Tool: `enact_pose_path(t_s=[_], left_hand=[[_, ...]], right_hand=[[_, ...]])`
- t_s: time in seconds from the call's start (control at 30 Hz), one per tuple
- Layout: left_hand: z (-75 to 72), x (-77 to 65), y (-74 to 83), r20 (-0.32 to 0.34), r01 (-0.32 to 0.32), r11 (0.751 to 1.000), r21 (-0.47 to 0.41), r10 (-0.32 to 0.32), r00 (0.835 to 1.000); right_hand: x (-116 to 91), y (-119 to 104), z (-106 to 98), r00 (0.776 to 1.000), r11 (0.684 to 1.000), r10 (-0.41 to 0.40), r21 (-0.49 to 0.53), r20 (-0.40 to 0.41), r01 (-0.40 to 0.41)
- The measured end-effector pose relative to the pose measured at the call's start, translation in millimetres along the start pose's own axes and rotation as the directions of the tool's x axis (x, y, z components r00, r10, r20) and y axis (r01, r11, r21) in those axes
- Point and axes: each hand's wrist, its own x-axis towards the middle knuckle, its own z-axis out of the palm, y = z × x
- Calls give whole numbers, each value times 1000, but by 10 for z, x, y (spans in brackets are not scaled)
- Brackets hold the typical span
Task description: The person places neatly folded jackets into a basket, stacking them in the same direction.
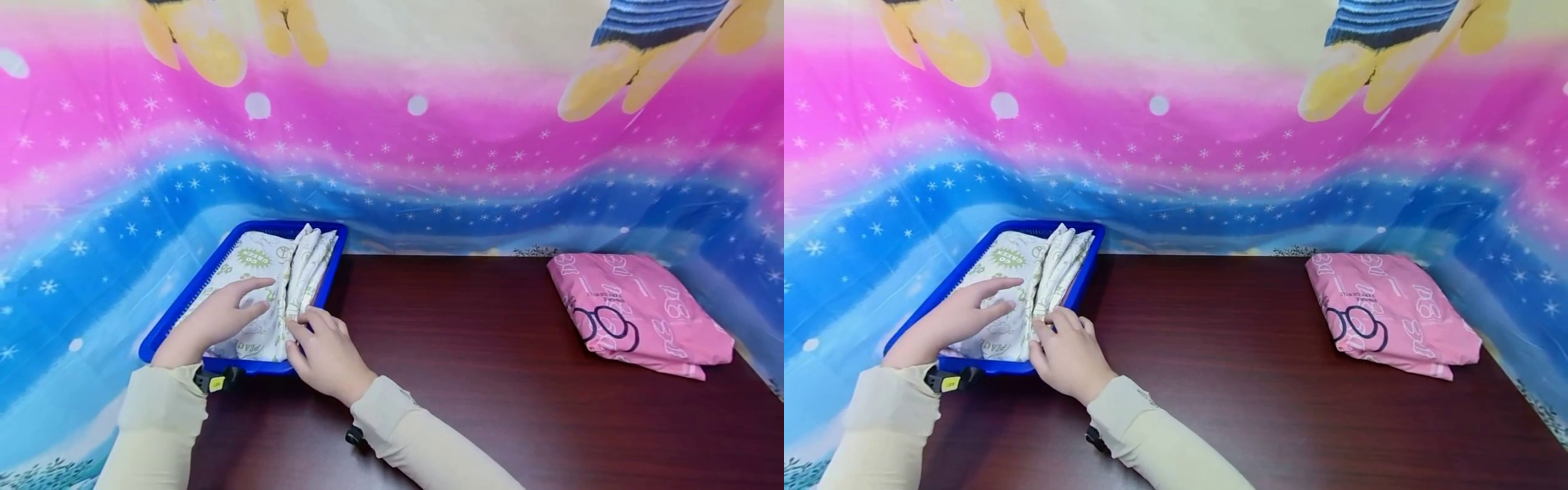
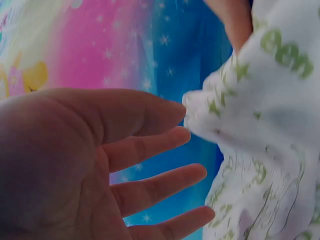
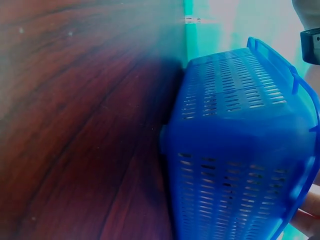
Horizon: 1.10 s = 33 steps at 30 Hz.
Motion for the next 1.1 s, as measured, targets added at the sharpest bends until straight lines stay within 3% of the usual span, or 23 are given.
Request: enact_pose_path(t_s=[0.33,0.57,0.8,1.1], left_hand=[[173,4,182,-104,-10,1000,-13,8,994],[317,-1,306,-227,0,999,-40,-10,974],[506,20,407,-389,-58,994,-97,16,921],[763,73,600,-536,-171,970,-171,54,843]], right_hand=[[-67,129,-89,1000,992,5,123,-29,-1],[-145,281,-164,997,977,19,215,-69,-4],[-230,445,-320,990,968,31,250,-139,4],[-379,736,-554,984,958,115,278,-136,-73]])
